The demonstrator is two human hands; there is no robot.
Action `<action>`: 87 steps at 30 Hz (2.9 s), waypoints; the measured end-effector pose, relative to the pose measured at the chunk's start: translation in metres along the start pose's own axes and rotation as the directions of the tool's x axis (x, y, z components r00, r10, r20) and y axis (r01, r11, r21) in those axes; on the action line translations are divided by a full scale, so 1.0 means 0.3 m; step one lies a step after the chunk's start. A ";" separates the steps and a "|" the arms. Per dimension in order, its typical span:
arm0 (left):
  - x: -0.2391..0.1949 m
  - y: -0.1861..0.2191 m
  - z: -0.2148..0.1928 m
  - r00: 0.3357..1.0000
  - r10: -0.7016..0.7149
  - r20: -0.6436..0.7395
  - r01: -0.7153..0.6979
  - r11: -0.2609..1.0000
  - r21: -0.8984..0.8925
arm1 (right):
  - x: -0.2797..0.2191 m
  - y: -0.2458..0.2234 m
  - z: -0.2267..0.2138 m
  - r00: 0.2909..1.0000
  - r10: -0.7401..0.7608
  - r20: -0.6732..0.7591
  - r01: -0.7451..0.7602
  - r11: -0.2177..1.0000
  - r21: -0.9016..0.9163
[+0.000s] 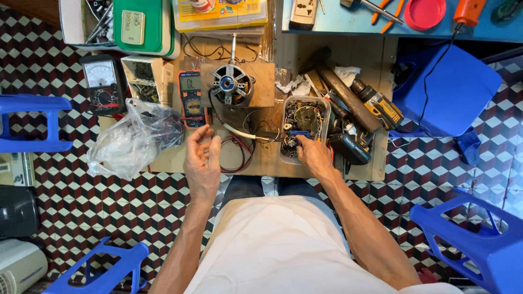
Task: The person uses a cordless drill to remove a screw from a cylindrical motor housing, then wipes the interior with a cloth. They rotate the rotor by hand, use pliers to adjust a wire, and continue cleaning and inspecting the motor components on a cluttered workbench.
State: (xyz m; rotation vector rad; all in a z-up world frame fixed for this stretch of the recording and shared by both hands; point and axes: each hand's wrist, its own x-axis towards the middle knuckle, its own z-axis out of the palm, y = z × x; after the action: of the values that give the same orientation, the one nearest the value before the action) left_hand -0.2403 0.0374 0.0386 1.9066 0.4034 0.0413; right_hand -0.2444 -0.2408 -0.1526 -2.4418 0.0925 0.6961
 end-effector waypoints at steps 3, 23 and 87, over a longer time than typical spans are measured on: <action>-0.060 -0.055 0.040 0.984 -0.176 0.023 0.177 0.984 -0.017 | 0.016 -0.041 -0.062 0.998 0.003 0.055 0.002 0.996 -0.092; -0.220 -0.249 0.182 0.927 -0.266 0.263 0.242 0.963 0.122 | -0.085 -0.047 -0.077 0.990 0.139 0.019 -0.140 0.982 0.124; -0.075 -0.093 0.633 0.687 0.110 0.718 -0.366 0.906 0.211 | -0.168 0.178 -0.363 0.652 0.374 -0.660 -0.204 0.924 0.323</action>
State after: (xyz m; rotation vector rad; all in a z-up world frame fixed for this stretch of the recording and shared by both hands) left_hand -0.2267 -0.1321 -0.0534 2.1360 -0.3957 -0.6025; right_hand -0.2496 -0.3504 -0.0806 -2.3490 0.8478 -0.1956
